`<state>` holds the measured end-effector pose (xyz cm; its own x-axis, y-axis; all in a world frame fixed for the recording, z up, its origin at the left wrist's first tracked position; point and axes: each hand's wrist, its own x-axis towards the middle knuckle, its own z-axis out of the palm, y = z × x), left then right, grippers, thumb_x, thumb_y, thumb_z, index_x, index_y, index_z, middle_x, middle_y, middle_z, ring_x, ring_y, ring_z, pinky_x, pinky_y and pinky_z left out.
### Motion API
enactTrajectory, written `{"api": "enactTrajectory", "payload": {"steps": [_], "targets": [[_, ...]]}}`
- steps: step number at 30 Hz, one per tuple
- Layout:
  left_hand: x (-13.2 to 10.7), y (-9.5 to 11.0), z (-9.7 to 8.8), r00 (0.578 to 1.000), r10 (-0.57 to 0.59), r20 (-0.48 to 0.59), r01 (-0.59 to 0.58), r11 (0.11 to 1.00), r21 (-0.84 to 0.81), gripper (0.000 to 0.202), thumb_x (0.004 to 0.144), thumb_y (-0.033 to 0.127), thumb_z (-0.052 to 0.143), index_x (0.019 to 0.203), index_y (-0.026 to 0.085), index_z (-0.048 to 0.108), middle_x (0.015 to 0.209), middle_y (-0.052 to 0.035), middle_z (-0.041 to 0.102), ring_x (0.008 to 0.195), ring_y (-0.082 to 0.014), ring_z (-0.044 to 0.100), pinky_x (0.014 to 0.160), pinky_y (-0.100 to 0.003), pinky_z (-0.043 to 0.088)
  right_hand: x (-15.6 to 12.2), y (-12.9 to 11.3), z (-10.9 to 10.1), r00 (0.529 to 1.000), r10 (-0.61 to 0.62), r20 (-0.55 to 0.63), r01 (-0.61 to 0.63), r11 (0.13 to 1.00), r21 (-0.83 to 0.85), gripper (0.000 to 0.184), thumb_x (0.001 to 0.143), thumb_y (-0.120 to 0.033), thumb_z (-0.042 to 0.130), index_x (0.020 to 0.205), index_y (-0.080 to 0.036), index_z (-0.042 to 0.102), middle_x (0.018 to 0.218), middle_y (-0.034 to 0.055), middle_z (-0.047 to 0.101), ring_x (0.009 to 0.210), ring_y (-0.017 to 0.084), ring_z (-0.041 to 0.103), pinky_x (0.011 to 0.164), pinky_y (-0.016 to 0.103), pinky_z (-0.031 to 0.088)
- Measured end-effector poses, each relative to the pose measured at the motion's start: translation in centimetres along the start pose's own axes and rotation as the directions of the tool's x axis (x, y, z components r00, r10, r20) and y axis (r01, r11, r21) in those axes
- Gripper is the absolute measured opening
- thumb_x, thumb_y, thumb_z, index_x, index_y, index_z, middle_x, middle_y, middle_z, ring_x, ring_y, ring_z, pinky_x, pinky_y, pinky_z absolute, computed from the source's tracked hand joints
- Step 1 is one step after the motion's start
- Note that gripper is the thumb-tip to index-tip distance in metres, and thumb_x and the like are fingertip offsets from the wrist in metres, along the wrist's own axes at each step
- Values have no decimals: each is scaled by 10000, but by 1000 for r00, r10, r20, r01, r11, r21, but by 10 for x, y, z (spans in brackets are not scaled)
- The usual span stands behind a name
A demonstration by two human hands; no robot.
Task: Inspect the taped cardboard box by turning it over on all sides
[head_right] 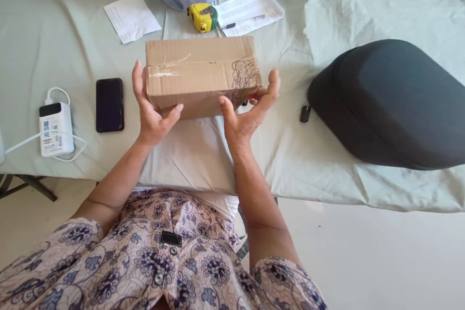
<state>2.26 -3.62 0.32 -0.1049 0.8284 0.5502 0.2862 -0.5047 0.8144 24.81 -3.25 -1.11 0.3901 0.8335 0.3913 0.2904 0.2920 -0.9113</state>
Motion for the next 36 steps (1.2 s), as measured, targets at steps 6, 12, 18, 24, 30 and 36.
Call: {"api": "enactTrajectory", "payload": {"steps": [6, 12, 18, 24, 30, 36], "targets": [[0, 5, -2, 999, 18, -46, -16, 998, 56, 825, 700, 744, 861, 1322, 316, 528, 1599, -130, 493, 1565, -391, 435, 1354, -589, 278, -7, -11, 1, 995, -91, -41, 87, 994, -70, 700, 733, -682, 848, 1286, -322, 615, 1370, 80, 561, 1377, 333, 527, 1002, 573, 595], [-9, 9, 5, 987, 19, -157, 3, 990, 138, 872, 567, 815, 900, 1184, 306, 555, 1556, -137, 515, 1527, -390, 456, 1327, -596, 310, -10, -11, 2, 994, -103, -25, 101, 990, -94, 703, 670, -642, 910, 1184, -291, 584, 1298, 87, 547, 1413, 341, 488, 1035, 567, 581], [-6, 13, 5, 978, -4, -208, 25, 995, 100, 814, 592, 809, 890, 1153, 305, 583, 1497, -121, 561, 1479, -379, 498, 1300, -580, 329, -8, -14, 4, 986, -127, -110, 118, 990, -82, 631, 675, -706, 873, 1080, -286, 630, 1185, 54, 597, 1266, 310, 591, 1080, 607, 543], [4, 8, -2, 972, -53, -227, 59, 998, 21, 720, 681, 801, 843, 1147, 298, 625, 1326, -79, 642, 1392, -344, 573, 1285, -542, 347, 1, -6, 11, 988, -85, -131, 95, 993, 65, 519, 878, -755, 637, 1184, -338, 666, 1215, 48, 630, 1179, 257, 655, 929, 486, 592], [8, 1, -10, 955, -80, -286, 72, 997, -36, 703, 705, 761, 858, 1164, 279, 630, 1279, -68, 637, 1458, -336, 516, 1301, -517, 331, 10, -7, 10, 993, -64, -104, 76, 991, 114, 467, 858, -723, 675, 947, -265, 701, 887, -12, 603, 907, 184, 652, 857, 420, 581], [16, -6, -17, 917, -119, -381, 93, 992, -85, 723, 735, 818, 795, 1172, 273, 609, 1242, -48, 616, 1392, -296, 553, 1228, -458, 424, 9, -5, 9, 997, -25, -80, 33, 994, 101, 437, 880, -693, 672, 932, -259, 694, 901, -5, 603, 925, 190, 655, 840, 411, 568]]}}
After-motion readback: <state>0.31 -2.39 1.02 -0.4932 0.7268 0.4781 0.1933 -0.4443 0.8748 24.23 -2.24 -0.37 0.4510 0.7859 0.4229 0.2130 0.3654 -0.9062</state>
